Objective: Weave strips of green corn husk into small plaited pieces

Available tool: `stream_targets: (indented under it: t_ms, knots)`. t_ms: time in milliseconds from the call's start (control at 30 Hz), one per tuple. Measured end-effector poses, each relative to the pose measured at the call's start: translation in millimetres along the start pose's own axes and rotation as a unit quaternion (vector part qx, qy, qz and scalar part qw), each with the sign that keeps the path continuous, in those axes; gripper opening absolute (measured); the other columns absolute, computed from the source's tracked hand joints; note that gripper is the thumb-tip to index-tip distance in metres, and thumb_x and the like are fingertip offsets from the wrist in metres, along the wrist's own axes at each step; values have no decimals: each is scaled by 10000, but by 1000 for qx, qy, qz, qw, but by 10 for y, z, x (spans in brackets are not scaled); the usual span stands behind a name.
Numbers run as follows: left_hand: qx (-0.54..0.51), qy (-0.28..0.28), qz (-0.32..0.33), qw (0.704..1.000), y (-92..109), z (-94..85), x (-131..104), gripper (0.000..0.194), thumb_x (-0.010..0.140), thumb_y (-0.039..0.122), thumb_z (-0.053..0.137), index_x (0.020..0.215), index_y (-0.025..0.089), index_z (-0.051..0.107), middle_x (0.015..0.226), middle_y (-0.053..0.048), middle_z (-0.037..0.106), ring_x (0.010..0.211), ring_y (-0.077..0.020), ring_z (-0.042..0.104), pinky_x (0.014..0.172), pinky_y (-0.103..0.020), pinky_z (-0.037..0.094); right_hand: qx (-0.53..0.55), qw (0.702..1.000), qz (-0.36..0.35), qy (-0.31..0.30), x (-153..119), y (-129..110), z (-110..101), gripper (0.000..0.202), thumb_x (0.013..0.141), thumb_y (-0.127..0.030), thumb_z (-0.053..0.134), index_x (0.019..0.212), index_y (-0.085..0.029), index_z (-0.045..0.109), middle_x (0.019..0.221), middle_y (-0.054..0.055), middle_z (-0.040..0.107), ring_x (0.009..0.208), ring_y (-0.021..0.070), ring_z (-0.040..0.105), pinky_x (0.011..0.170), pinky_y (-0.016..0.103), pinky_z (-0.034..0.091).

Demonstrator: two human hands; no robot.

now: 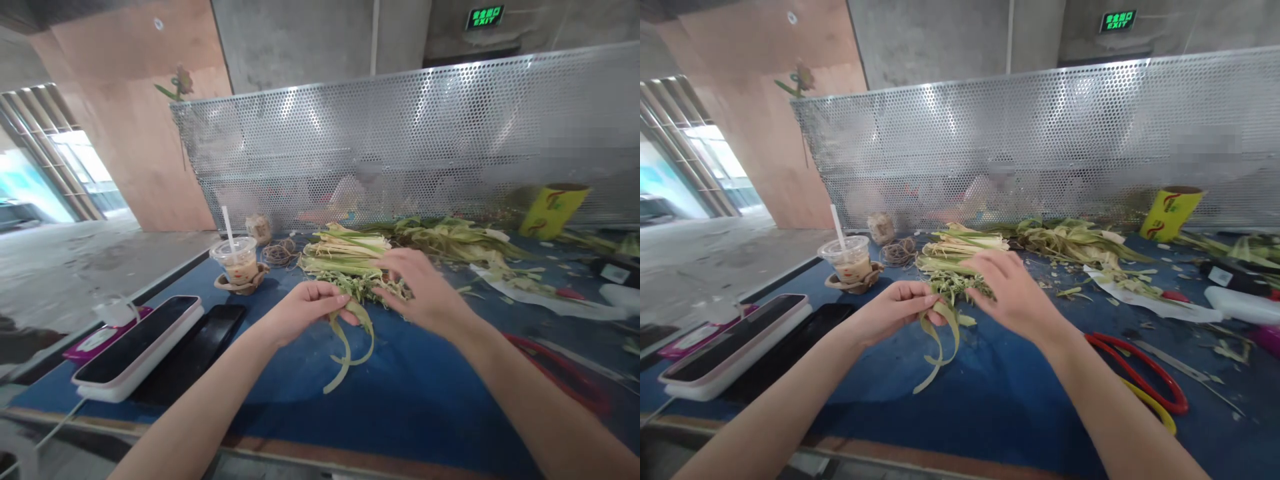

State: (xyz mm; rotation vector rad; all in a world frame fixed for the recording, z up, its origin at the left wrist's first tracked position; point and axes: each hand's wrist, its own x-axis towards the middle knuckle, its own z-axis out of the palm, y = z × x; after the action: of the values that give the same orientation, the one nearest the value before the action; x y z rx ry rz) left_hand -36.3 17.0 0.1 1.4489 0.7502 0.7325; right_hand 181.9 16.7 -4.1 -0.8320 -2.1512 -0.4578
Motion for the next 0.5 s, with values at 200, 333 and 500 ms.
stream_targets:
  t_ms: [200,333,500]
  knots:
    - [-32,43,19,998,-1,6,13,241,694,327,682,647,97,626,563,-7,640,520,-63,555,539,-169,418,23,986,-162,19,14,-332,39,147,805,-156,551,914,-231,615,777,3,634,700,124,546,670,272,441]
    - [-32,12,11,999,6,13,7,256,717,334,655,637,101,586,527,-22,650,419,-79,556,469,-186,440,165,982,-86,9,10,-311,37,208,858,-164,479,999,-224,620,874,26,647,798,115,582,703,244,470]
    - [-65,-73,-17,995,23,4,-32,212,806,292,533,780,90,590,654,-101,709,345,-110,569,367,-175,403,290,953,81,17,60,-282,-1,197,854,-228,482,906,-221,672,811,27,668,735,124,621,669,240,503]
